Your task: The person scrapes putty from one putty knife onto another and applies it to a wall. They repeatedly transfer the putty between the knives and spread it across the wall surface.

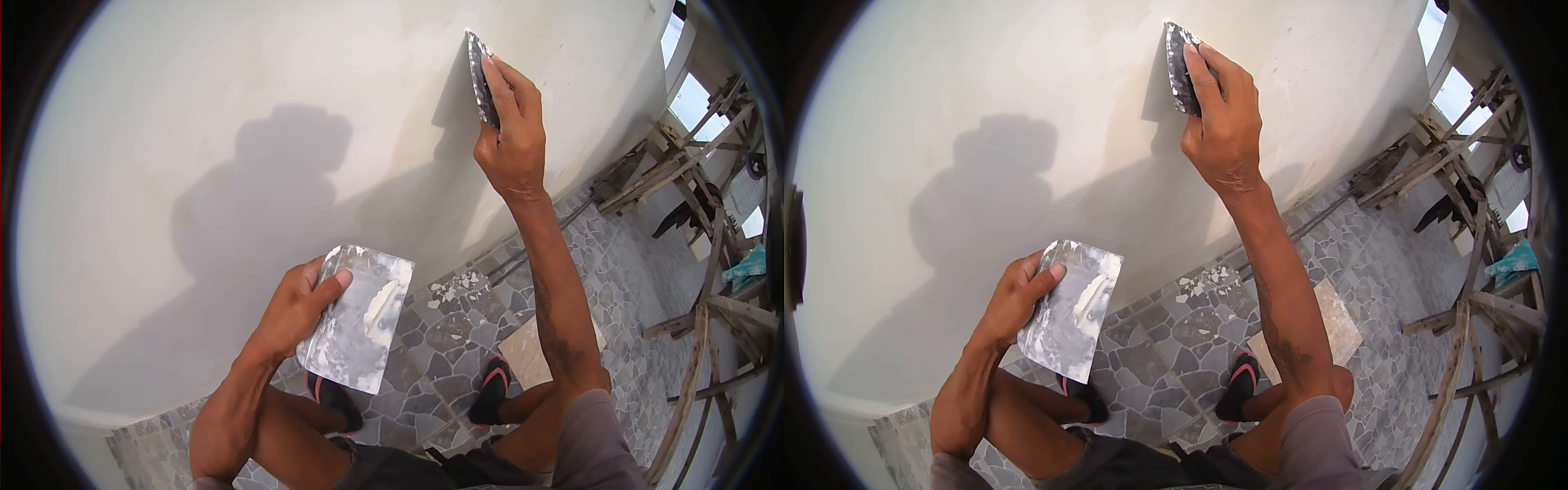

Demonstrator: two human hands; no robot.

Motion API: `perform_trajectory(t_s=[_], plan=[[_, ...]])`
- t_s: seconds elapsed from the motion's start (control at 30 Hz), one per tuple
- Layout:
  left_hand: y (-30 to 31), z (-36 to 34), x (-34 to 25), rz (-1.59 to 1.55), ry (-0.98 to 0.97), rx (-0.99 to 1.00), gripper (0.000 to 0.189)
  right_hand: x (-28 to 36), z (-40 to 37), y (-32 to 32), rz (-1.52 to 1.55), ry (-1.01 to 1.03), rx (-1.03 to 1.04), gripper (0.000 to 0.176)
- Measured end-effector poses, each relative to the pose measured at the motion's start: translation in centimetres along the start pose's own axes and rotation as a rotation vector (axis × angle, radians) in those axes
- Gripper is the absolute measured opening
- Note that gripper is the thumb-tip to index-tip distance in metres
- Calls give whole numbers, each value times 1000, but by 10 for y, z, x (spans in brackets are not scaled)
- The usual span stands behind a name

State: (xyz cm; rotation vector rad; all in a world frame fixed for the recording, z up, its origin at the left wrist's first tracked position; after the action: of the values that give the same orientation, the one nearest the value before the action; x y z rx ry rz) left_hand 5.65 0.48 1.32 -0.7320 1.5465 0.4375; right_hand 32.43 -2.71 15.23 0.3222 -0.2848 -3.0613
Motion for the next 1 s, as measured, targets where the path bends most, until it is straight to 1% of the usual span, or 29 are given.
perform_trajectory(t_s=[0.13,0.23,0.43,0.47,0.57,0.6,0.7,0.8,0.9,0.97,1.0], plan=[[-3,0,-3,-14,-31,-25,41,32,-58,-11,55,-42,22,68],[-2,0,0,-29,-21,-42,41,56,-100,-21,42,-87,89,68],[4,0,0,-32,-8,-37,38,99,-150,-27,114,-181,197,65],[4,-1,0,-41,-11,-41,38,101,-155,-23,119,-159,225,65],[6,0,0,-76,-17,-45,37,100,-165,-7,444,-369,446,63],[7,1,1,-94,-16,-41,37,98,-166,2,514,-525,393,50],[9,3,2,-128,-10,-39,36,84,-169,30,777,-1087,444,32],[7,6,4,-171,-13,-30,35,88,-151,56,934,-1121,275,26],[5,4,3,-236,4,-18,34,109,-124,83,800,-992,264,26],[4,4,3,-295,23,-3,33,125,-110,93,737,-823,329,36],[3,5,4,-331,29,9,32,138,-96,91,725,-574,259,39]])
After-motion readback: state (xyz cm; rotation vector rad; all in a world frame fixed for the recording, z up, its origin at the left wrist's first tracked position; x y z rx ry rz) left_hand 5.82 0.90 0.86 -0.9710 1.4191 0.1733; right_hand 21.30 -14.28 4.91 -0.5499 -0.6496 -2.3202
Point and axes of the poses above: each hand's wrist, its own z-axis towards the middle knuckle, its own y-axis out of the back of the hand, x = y × z, the point moved 5 cm from there along z, towards the middle knuckle, and after that the axes turned 6 degrees about -z, right-handed, at the moved point
